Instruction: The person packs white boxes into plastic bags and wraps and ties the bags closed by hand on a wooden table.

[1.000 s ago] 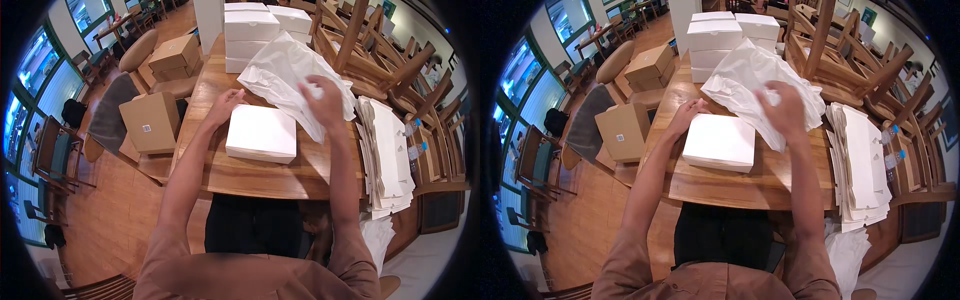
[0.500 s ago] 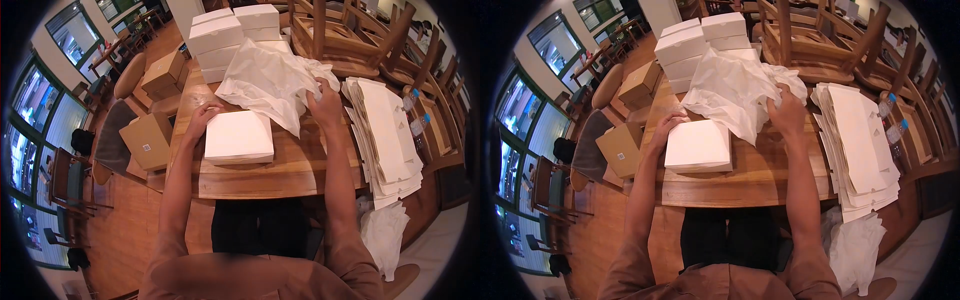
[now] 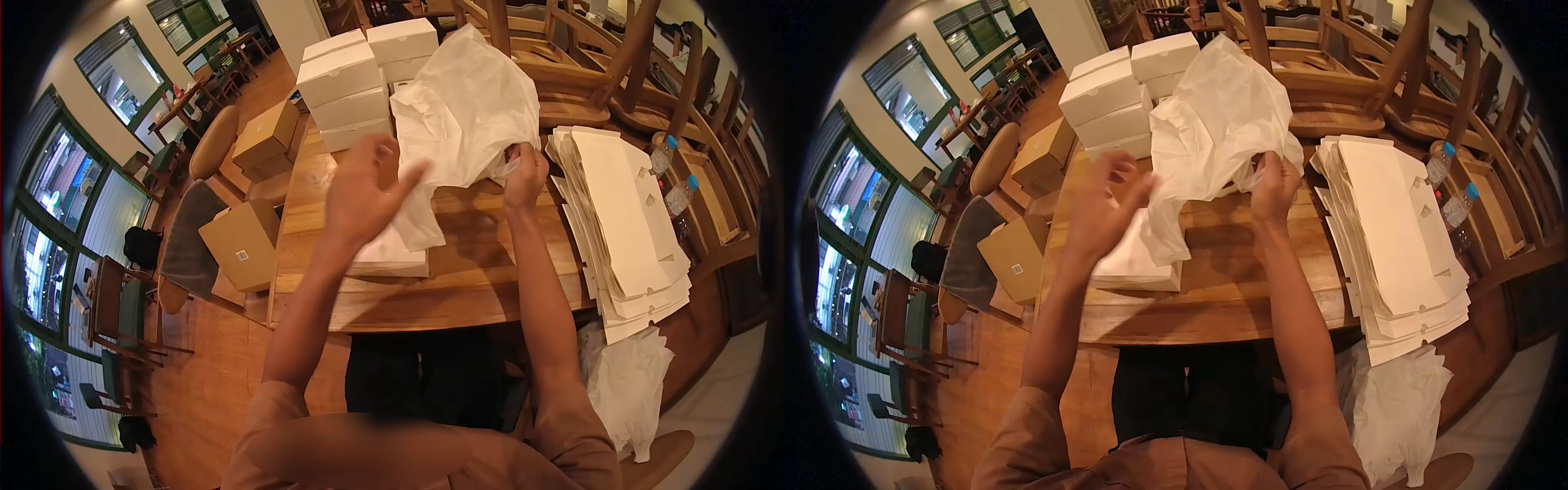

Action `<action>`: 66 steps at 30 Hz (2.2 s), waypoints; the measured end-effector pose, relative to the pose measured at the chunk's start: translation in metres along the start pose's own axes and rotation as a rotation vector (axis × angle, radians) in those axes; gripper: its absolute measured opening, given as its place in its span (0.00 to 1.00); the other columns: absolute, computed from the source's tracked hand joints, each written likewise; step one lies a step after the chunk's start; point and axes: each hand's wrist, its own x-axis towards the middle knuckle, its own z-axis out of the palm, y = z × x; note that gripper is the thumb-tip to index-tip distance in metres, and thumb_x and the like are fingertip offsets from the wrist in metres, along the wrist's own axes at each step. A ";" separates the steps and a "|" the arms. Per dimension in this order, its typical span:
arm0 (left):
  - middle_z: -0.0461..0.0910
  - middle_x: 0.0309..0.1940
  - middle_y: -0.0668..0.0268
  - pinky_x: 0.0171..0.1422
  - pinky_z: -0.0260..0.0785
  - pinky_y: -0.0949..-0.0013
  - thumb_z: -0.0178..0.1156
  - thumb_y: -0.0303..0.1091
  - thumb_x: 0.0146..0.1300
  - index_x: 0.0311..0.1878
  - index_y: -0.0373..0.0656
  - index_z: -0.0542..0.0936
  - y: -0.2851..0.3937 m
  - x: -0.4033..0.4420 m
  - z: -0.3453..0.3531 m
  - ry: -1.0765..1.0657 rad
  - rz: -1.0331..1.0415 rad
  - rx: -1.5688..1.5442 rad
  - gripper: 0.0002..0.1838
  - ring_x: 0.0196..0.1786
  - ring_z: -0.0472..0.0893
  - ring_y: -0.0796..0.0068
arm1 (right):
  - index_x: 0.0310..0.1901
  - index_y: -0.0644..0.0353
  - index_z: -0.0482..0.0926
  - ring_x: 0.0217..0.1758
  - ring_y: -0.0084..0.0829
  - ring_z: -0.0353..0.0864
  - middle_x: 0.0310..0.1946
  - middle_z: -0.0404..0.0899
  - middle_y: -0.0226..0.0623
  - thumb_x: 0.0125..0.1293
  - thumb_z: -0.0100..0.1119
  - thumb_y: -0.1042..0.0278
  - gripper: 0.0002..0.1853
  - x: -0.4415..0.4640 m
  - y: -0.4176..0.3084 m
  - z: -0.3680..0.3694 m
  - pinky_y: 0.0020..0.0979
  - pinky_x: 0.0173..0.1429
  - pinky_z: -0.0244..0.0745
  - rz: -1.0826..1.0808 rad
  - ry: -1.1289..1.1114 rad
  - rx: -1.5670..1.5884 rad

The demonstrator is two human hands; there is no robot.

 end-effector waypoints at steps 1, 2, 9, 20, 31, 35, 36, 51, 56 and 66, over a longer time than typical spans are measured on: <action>0.82 0.47 0.54 0.57 0.74 0.53 0.70 0.61 0.60 0.60 0.38 0.76 0.014 -0.003 0.007 -0.032 0.025 0.171 0.37 0.53 0.82 0.53 | 0.23 0.62 0.71 0.29 0.17 0.65 0.23 0.71 0.22 0.74 0.50 0.66 0.18 -0.007 -0.006 0.006 0.24 0.34 0.58 -0.031 -0.013 0.044; 0.82 0.48 0.54 0.57 0.74 0.52 0.69 0.61 0.61 0.60 0.37 0.75 0.019 -0.006 0.019 -0.010 0.062 0.278 0.38 0.52 0.82 0.51 | 0.22 0.61 0.70 0.29 0.17 0.64 0.22 0.69 0.22 0.73 0.51 0.67 0.19 -0.012 -0.010 0.010 0.25 0.34 0.57 -0.059 -0.025 0.088; 0.84 0.43 0.51 0.51 0.75 0.50 0.66 0.42 0.67 0.55 0.38 0.78 -0.031 0.006 0.045 -0.054 -0.009 0.275 0.20 0.47 0.85 0.49 | 0.35 0.62 0.75 0.41 0.22 0.69 0.34 0.74 0.27 0.72 0.50 0.67 0.09 -0.034 -0.022 0.030 0.28 0.47 0.66 -0.249 -0.092 0.078; 0.83 0.29 0.54 0.37 0.70 0.60 0.65 0.39 0.69 0.42 0.37 0.81 -0.039 0.035 0.016 0.189 -0.294 -0.118 0.13 0.32 0.80 0.58 | 0.65 0.55 0.57 0.61 0.49 0.70 0.69 0.57 0.57 0.54 0.74 0.72 0.41 -0.040 -0.008 0.035 0.41 0.53 0.71 -0.884 0.068 -0.542; 0.78 0.44 0.58 0.44 0.76 0.53 0.66 0.32 0.62 0.43 0.45 0.83 0.005 0.014 0.009 0.313 0.200 0.145 0.07 0.41 0.82 0.52 | 0.37 0.63 0.79 0.49 0.43 0.83 0.40 0.82 0.43 0.59 0.60 0.79 0.05 -0.085 -0.038 0.059 0.43 0.58 0.78 -0.911 -0.437 -0.667; 0.77 0.45 0.57 0.52 0.73 0.54 0.66 0.24 0.55 0.43 0.42 0.83 0.010 0.011 0.010 0.202 0.222 0.046 0.11 0.48 0.80 0.53 | 0.42 0.65 0.79 0.50 0.48 0.84 0.40 0.84 0.44 0.67 0.57 0.79 0.04 -0.074 -0.030 0.041 0.44 0.60 0.78 -1.158 -0.276 -1.151; 0.77 0.46 0.57 0.55 0.73 0.53 0.66 0.23 0.55 0.43 0.42 0.83 0.010 0.008 0.011 0.172 0.295 0.082 0.11 0.51 0.79 0.51 | 0.54 0.68 0.78 0.58 0.50 0.82 0.49 0.84 0.49 0.69 0.64 0.61 0.20 -0.073 -0.027 0.042 0.44 0.64 0.77 -0.731 -0.463 -0.945; 0.79 0.56 0.59 0.57 0.70 0.55 0.63 0.21 0.44 0.40 0.44 0.79 0.027 -0.036 0.012 0.215 0.628 -0.109 0.16 0.54 0.80 0.57 | 0.55 0.68 0.78 0.58 0.49 0.82 0.50 0.84 0.49 0.70 0.62 0.58 0.21 -0.059 -0.029 0.024 0.44 0.64 0.77 -0.466 -0.377 -0.668; 0.80 0.55 0.60 0.54 0.70 0.55 0.63 0.20 0.42 0.39 0.44 0.79 0.030 -0.039 0.013 0.191 0.592 -0.017 0.17 0.51 0.80 0.57 | 0.55 0.68 0.78 0.58 0.49 0.82 0.50 0.83 0.49 0.70 0.62 0.57 0.22 -0.060 -0.031 0.021 0.44 0.65 0.77 -0.451 -0.382 -0.658; 0.73 0.65 0.53 0.67 0.68 0.50 0.61 0.20 0.51 0.46 0.40 0.77 0.027 -0.035 0.013 -0.147 0.521 -0.233 0.16 0.62 0.75 0.44 | 0.56 0.68 0.77 0.59 0.48 0.82 0.51 0.83 0.49 0.70 0.61 0.56 0.23 -0.063 -0.032 0.018 0.44 0.65 0.77 -0.421 -0.392 -0.645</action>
